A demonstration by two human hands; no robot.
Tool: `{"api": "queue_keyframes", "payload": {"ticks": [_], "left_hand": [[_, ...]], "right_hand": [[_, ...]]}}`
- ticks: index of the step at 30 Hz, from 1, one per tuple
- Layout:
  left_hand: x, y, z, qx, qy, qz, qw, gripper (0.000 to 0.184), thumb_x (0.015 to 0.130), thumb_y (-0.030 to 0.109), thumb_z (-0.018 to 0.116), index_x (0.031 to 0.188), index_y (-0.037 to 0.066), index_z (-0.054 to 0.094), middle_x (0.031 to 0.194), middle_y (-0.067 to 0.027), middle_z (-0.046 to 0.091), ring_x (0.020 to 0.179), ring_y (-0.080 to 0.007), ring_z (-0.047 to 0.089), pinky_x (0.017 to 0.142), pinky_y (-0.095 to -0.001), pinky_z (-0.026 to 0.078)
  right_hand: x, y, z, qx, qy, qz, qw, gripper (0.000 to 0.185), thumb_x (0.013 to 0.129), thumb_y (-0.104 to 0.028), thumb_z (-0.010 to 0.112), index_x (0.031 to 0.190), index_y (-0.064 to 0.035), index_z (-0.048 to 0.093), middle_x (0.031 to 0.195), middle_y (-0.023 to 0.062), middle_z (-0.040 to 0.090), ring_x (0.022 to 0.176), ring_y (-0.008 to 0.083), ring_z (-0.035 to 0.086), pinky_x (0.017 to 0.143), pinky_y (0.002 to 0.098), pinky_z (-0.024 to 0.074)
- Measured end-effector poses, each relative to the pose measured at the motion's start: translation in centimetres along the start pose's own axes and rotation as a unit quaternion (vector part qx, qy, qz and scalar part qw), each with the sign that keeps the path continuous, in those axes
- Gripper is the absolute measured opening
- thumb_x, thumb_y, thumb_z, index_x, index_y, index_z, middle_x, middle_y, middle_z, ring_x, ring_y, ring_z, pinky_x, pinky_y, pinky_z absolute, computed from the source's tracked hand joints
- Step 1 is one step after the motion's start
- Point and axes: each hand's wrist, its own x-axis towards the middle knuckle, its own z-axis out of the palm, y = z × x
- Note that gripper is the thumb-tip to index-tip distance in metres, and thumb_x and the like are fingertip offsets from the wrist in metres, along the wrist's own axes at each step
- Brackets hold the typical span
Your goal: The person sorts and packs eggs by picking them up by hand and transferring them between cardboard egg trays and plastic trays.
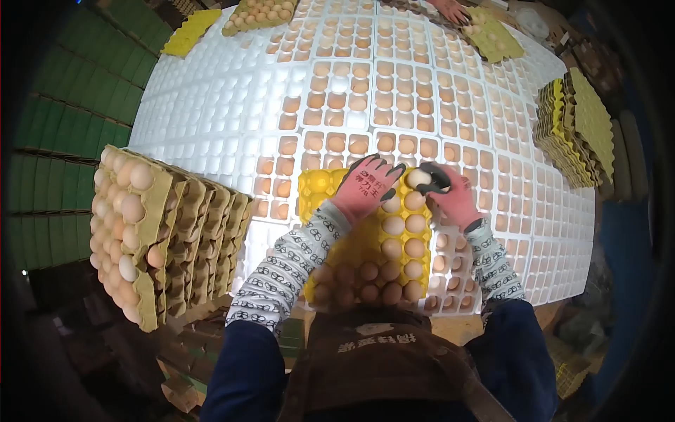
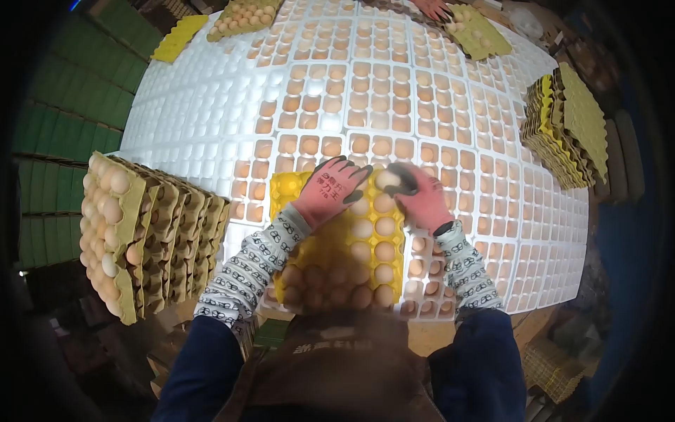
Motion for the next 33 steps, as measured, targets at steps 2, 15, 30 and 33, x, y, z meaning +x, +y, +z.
{"api": "queue_keyframes", "payload": {"ticks": [2, 15, 30, 33], "left_hand": [[-0.7, 0.8, -0.9, -0.116, 0.026, -0.091, 0.989, 0.05, 0.081, 0.023, 0.068, 0.125, 0.006, 0.054, 0.115, -0.0114, 0.058, 0.114, -0.0276, 0.052, 0.102, -0.041, 0.039], [-1.4, 3.8, -2.4, -0.187, -0.093, -0.201, 0.957, 0.046, 0.074, 0.032, 0.073, 0.106, 0.001, 0.061, 0.108, -0.0197, 0.063, 0.096, -0.0329, 0.062, 0.087, -0.0402, 0.049], [-3.4, 5.1, -3.2, -0.217, -0.067, -0.129, 0.965, 0.037, 0.07, 0.022, 0.077, 0.102, 0.008, 0.065, 0.134, -0.0149, 0.048, 0.099, -0.0311, 0.057, 0.085, -0.0419, 0.05], [-5.5, 1.2, -5.6, -0.656, -0.049, -0.302, 0.69, 0.039, 0.087, 0.021, 0.066, 0.122, 0.006, 0.06, 0.128, -0.0122, 0.053, 0.102, -0.0207, 0.062, 0.079, -0.0326, 0.054]], "right_hand": [[-0.1, 2.6, -0.8, 0.248, 0.042, 0.065, 0.966, 0.044, 0.084, -0.009, 0.062, 0.127, -0.0062, 0.056, 0.113, 0.0051, 0.065, 0.098, 0.0175, 0.063, 0.083, 0.0303, 0.0519], [-1.6, 1.2, -2.1, 0.094, -0.093, -0.051, 0.99, 0.048, 0.09, -0.017, 0.055, 0.137, -0.0108, 0.048, 0.119, 0.0098, 0.063, 0.1, 0.0198, 0.063, 0.084, 0.0309, 0.0503], [-0.2, 1.9, -2.9, 0.333, -0.176, 0.12, 0.919, 0.038, 0.095, -0.034, 0.057, 0.118, -0.0035, 0.057, 0.112, 0.012, 0.063, 0.085, 0.0232, 0.066, 0.075, 0.0338, 0.0531], [3.5, -1.2, -1.6, 0.297, -0.058, 0.138, 0.943, 0.04, 0.099, -0.035, 0.05, 0.115, 0.0006, 0.058, 0.088, 0.0036, 0.064, 0.073, 0.0123, 0.061, 0.066, 0.0256, 0.0503]]}}
